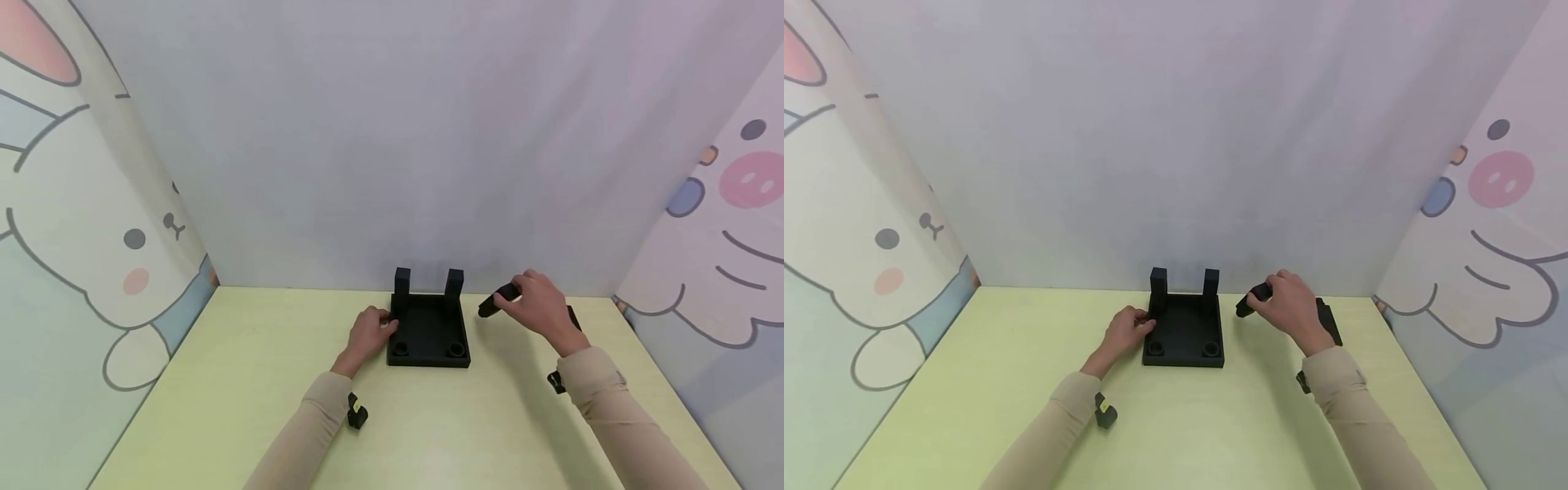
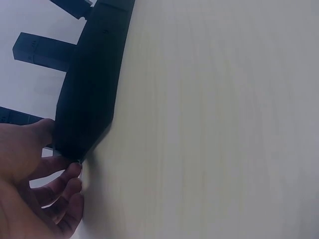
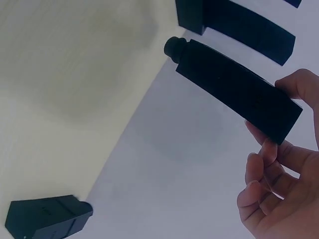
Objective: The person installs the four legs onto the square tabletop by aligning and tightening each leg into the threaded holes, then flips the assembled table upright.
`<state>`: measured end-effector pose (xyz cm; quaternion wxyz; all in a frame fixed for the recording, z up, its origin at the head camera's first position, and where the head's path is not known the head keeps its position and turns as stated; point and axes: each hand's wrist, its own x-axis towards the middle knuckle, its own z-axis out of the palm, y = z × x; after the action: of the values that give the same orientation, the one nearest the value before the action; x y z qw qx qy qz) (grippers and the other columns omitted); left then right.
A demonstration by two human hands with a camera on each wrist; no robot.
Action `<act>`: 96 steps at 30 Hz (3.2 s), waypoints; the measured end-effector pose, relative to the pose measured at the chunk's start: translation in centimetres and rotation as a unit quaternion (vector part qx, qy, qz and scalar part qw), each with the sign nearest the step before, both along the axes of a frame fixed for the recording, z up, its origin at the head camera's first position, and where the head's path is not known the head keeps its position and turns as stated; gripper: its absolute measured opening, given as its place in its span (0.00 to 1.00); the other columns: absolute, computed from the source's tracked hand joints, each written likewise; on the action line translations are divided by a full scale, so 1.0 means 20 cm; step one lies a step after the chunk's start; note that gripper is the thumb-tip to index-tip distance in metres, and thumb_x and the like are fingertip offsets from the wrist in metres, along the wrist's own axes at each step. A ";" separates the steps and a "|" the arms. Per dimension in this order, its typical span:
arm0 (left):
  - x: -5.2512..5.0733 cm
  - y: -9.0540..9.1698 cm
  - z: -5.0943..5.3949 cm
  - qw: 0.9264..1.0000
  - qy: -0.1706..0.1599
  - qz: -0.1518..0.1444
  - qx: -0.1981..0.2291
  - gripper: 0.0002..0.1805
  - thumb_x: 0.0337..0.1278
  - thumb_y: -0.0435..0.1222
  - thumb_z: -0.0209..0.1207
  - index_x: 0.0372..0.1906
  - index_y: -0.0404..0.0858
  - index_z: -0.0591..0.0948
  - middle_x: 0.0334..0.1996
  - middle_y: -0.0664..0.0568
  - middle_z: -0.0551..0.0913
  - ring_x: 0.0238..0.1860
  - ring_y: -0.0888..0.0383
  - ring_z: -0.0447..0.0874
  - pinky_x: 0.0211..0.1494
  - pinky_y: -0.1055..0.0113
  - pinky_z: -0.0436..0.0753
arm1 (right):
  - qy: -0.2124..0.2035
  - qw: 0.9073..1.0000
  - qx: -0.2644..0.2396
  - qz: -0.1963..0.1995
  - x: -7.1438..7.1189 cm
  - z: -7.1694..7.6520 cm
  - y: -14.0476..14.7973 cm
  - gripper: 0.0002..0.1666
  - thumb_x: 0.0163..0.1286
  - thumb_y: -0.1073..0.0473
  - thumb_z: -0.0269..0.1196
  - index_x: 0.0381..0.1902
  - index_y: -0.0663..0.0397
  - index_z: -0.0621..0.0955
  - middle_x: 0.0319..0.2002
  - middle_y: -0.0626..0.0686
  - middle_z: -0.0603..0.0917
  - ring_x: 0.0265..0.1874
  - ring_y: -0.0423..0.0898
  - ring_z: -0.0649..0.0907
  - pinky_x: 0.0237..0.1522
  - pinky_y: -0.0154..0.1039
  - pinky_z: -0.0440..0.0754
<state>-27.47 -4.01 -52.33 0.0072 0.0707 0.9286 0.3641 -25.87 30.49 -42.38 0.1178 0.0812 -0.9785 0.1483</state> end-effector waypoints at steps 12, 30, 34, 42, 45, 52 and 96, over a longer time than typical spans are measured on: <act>0.01 0.00 0.02 1.000 0.007 -0.001 -0.006 0.19 0.67 0.42 0.63 0.52 0.31 0.86 0.48 0.40 0.85 0.49 0.46 0.85 0.52 0.51 0.84 | 0.011 0.999 0.005 0.044 0.01 0.07 -0.19 0.18 0.65 0.45 0.66 0.26 0.51 0.79 0.32 0.54 0.77 0.26 0.46 0.72 0.26 0.38 0.67; 0.01 -0.01 0.01 1.000 0.004 -0.006 0.009 0.18 0.67 0.42 0.63 0.52 0.31 0.86 0.48 0.41 0.86 0.50 0.46 0.86 0.52 0.50 0.85 | -0.006 0.991 0.044 0.128 0.03 0.13 -0.51 0.18 0.64 0.41 0.69 0.31 0.49 0.81 0.31 0.49 0.75 0.28 0.44 0.70 0.28 0.36 0.67; 0.00 -0.01 0.00 1.000 0.006 -0.005 0.009 0.18 0.67 0.42 0.63 0.51 0.31 0.86 0.48 0.41 0.86 0.50 0.46 0.86 0.53 0.51 0.84 | -0.007 0.987 0.059 0.148 0.04 0.13 -0.56 0.18 0.64 0.41 0.68 0.34 0.49 0.83 0.31 0.48 0.76 0.28 0.43 0.69 0.27 0.36 0.66; 0.00 -0.01 -0.01 1.000 0.015 -0.005 0.010 0.16 0.67 0.42 0.63 0.47 0.33 0.87 0.45 0.42 0.85 0.47 0.48 0.85 0.49 0.52 0.84 | 0.000 0.979 0.070 0.193 0.07 0.14 -0.67 0.18 0.65 0.41 0.68 0.33 0.49 0.83 0.31 0.46 0.75 0.26 0.41 0.68 0.28 0.35 0.67; 0.00 -0.01 -0.01 1.000 0.015 -0.003 0.006 0.15 0.67 0.43 0.63 0.46 0.34 0.88 0.45 0.43 0.85 0.46 0.49 0.85 0.49 0.53 0.84 | -0.004 0.977 0.070 0.203 0.08 0.15 -0.69 0.18 0.65 0.41 0.68 0.34 0.48 0.83 0.33 0.46 0.76 0.27 0.40 0.69 0.29 0.35 0.69; 0.00 -0.01 0.00 1.000 0.019 -0.004 0.007 0.13 0.67 0.42 0.63 0.42 0.35 0.88 0.42 0.43 0.85 0.44 0.50 0.85 0.47 0.54 0.84 | -0.010 0.971 0.076 0.224 0.10 0.16 -0.74 0.17 0.66 0.40 0.68 0.30 0.46 0.80 0.31 0.45 0.74 0.26 0.39 0.68 0.29 0.34 0.68; -0.01 0.00 0.01 0.999 0.032 -0.006 0.003 0.12 0.64 0.39 0.64 0.43 0.35 0.90 0.38 0.46 0.90 0.39 0.53 0.84 0.43 0.58 0.82 | -0.050 0.966 0.073 0.243 0.13 0.05 -0.70 0.17 0.64 0.40 0.69 0.42 0.43 0.85 0.37 0.45 0.81 0.35 0.40 0.78 0.38 0.38 0.79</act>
<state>-27.74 -4.05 -52.22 -0.0201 0.0881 0.9268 0.3646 -23.36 16.42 -41.46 0.0232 0.3178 -0.9421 0.1042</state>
